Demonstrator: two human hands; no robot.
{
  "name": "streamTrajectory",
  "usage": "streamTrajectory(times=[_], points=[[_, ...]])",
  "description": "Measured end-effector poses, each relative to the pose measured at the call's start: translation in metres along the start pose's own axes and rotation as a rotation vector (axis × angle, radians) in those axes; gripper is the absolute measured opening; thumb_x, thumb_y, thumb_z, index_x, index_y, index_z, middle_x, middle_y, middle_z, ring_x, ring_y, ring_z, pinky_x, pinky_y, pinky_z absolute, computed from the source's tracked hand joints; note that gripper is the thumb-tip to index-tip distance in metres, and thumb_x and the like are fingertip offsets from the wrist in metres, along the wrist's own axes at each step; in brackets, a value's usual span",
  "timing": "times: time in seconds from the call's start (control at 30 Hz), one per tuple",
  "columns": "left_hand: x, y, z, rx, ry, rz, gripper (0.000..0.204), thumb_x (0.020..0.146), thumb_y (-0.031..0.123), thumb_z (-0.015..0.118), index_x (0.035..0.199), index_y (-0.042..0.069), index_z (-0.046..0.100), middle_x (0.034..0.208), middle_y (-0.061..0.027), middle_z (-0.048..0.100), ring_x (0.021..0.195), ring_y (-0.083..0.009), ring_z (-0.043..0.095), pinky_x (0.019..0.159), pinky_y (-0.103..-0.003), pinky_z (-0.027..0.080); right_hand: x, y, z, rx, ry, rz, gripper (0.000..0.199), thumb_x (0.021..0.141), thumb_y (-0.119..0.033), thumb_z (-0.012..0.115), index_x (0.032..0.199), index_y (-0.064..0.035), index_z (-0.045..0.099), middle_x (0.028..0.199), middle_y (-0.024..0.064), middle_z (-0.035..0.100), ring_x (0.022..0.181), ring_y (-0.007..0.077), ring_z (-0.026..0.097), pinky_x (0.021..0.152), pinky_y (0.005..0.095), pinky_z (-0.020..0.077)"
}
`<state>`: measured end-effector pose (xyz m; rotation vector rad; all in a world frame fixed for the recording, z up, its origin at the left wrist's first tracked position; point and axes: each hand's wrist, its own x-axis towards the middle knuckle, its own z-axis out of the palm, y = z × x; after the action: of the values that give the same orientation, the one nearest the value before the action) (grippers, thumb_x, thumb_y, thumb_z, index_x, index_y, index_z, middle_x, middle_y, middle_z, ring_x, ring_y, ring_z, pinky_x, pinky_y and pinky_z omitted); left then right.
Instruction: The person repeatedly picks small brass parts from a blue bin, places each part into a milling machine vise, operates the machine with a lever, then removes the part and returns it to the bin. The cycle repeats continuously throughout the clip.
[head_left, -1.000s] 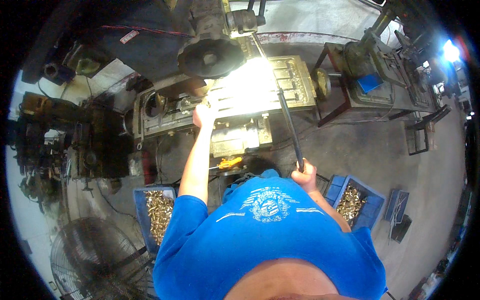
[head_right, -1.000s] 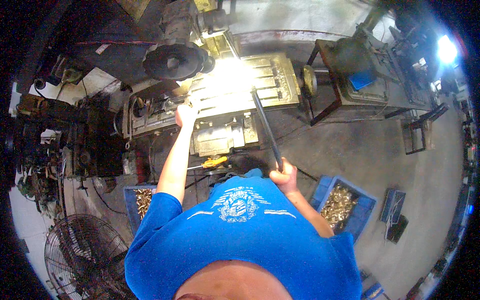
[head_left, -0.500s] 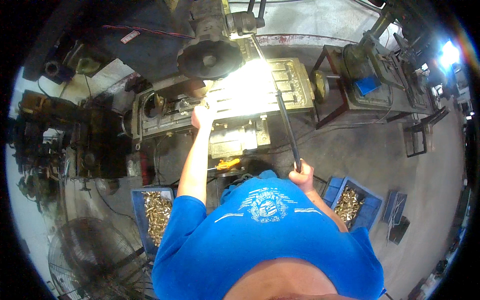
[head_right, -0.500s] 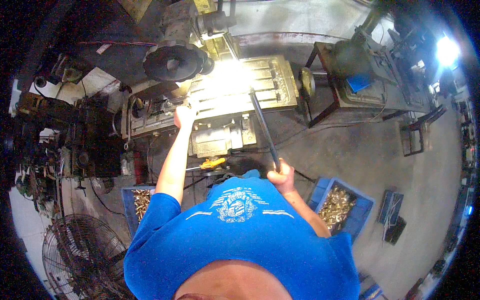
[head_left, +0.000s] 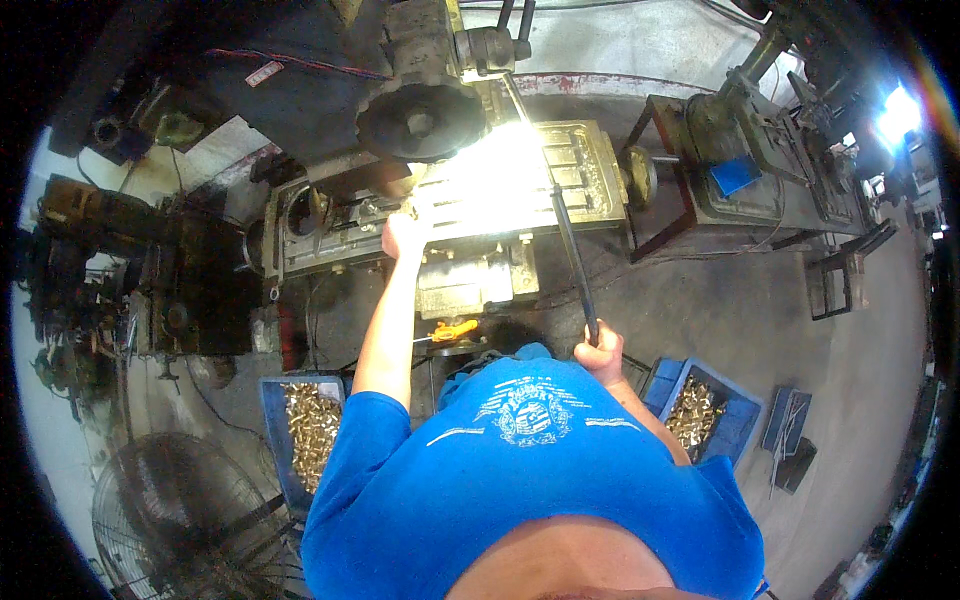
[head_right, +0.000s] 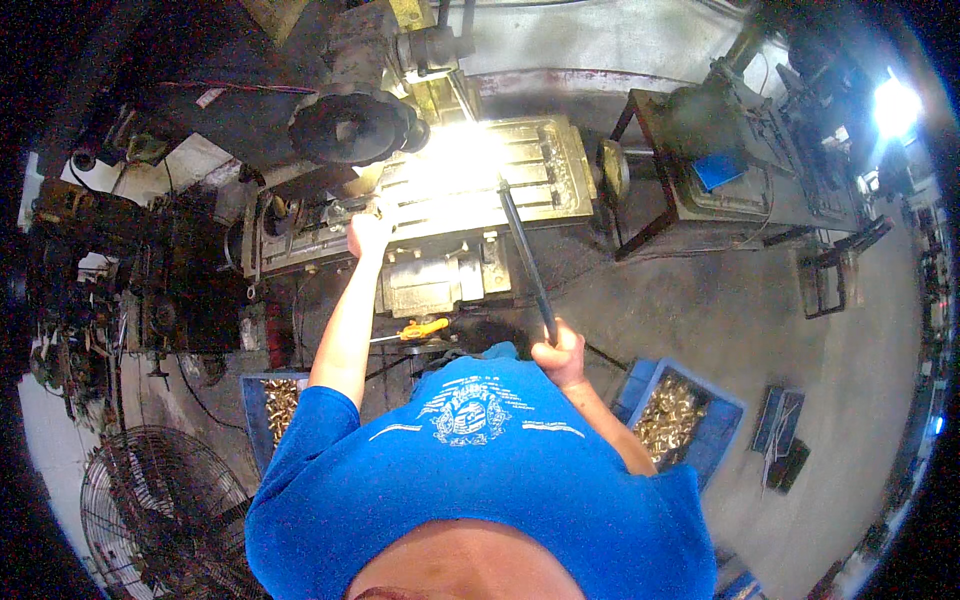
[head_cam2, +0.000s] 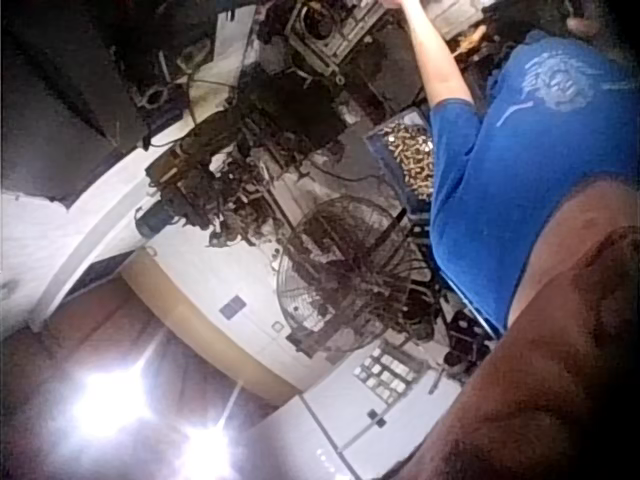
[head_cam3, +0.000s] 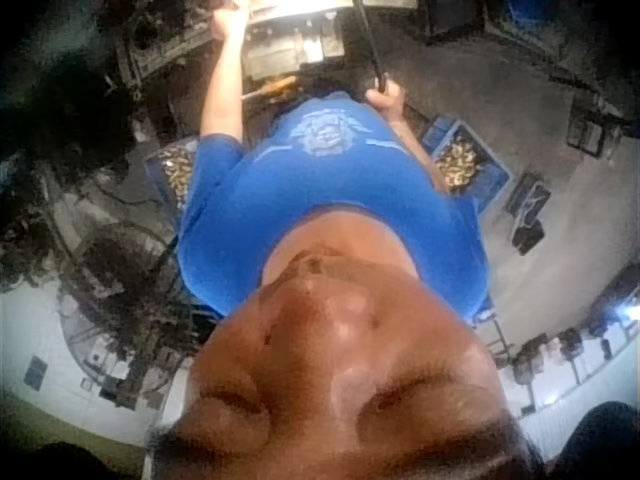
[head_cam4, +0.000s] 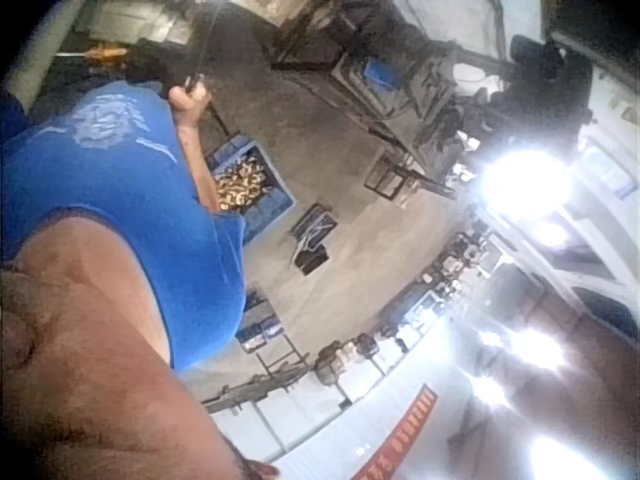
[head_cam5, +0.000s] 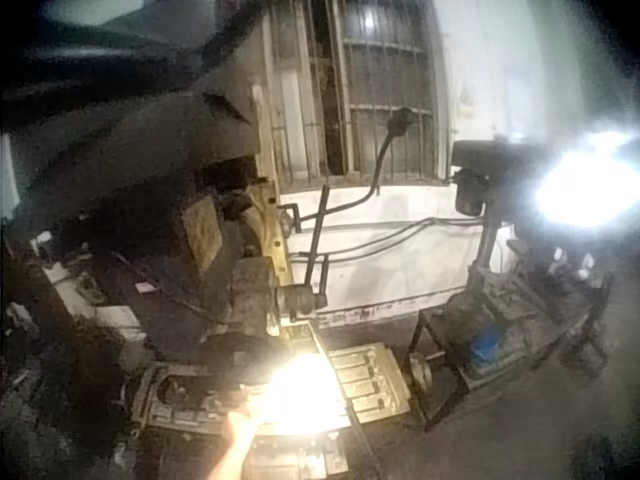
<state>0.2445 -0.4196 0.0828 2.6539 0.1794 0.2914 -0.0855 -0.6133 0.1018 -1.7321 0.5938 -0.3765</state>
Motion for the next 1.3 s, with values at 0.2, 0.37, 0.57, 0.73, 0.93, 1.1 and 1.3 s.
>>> streamTrajectory(times=[0.2,0.37,0.57,0.73,0.93,1.1,1.3], points=[[0.006,-0.007,0.006,0.008,-0.086,-0.014,0.060,0.071,0.062,0.057,0.059,0.004,0.067,0.059,-0.0129,0.063,0.059,-0.0276,0.064,0.058,-0.038,0.050,-0.002,0.001,-0.002,0.039,-0.037,0.064,0.015,0.061,-0.015,0.055,0.063,-0.0076,0.042,0.059,-0.0054,0.036,0.054,0.0064,0.033,0.046,0.0253,0.0264],[0.007,-0.009,0.008,0.025,-0.087,-0.018,0.060,0.073,0.062,0.054,0.060,0.004,0.067,0.058,-0.0133,0.062,0.059,-0.0275,0.064,0.057,-0.037,0.050,-0.002,-0.005,-0.002,0.049,-0.031,0.085,0.015,0.060,-0.014,0.055,0.063,-0.0073,0.042,0.058,-0.0048,0.037,0.054,0.0066,0.033,0.046,0.0257,0.0267],[0.004,-0.004,0.002,-0.002,-0.086,-0.020,0.060,0.073,0.061,0.054,0.059,0.003,0.067,0.058,-0.0139,0.062,0.058,-0.0279,0.064,0.056,-0.039,0.049,-0.002,-0.010,0.000,0.032,-0.007,0.056,0.017,0.060,-0.016,0.055,0.062,-0.0064,0.041,0.059,-0.0040,0.037,0.055,0.0072,0.033,0.047,0.0261,0.0272],[0.005,-0.007,0.006,-0.006,-0.085,-0.018,0.061,0.072,0.062,0.055,0.059,0.004,0.067,0.057,-0.0135,0.062,0.057,-0.0273,0.063,0.054,-0.038,0.049,-0.001,-0.001,-0.002,0.003,-0.020,0.041,0.017,0.061,-0.018,0.054,0.062,-0.0064,0.042,0.059,-0.0033,0.037,0.054,0.0077,0.033,0.046,0.0268,0.0275],[0.006,-0.007,0.006,-0.020,-0.093,-0.034,0.061,0.069,0.062,0.058,0.059,0.003,0.066,0.058,-0.0139,0.062,0.059,-0.0278,0.064,0.056,-0.039,0.049,-0.001,0.001,-0.002,-0.089,-0.013,-0.003,0.019,0.063,-0.021,0.053,0.063,-0.0058,0.043,0.058,-0.0030,0.036,0.054,0.0079,0.033,0.046,0.0277,0.0278],[0.003,0.000,-0.002,0.009,-0.083,-0.061,0.064,0.067,0.065,0.058,0.064,0.001,0.067,0.067,-0.0172,0.064,0.067,-0.0311,0.065,0.060,-0.040,0.050,0.000,0.002,-0.002,-0.034,-0.028,0.041,0.020,0.063,-0.023,0.054,0.063,-0.0063,0.042,0.059,-0.0040,0.036,0.055,0.0078,0.033,0.046,0.0275,0.0275],[0.001,0.003,-0.007,-0.008,-0.073,-0.052,0.068,0.070,0.068,0.051,0.061,0.002,0.066,0.066,-0.0176,0.064,0.066,-0.0328,0.064,0.060,-0.041,0.050,0.001,0.005,-0.003,0.008,-0.058,0.060,0.021,0.062,-0.023,0.056,0.064,-0.0063,0.043,0.060,-0.0037,0.037,0.056,0.0077,0.034,0.047,0.0268,0.0288]])
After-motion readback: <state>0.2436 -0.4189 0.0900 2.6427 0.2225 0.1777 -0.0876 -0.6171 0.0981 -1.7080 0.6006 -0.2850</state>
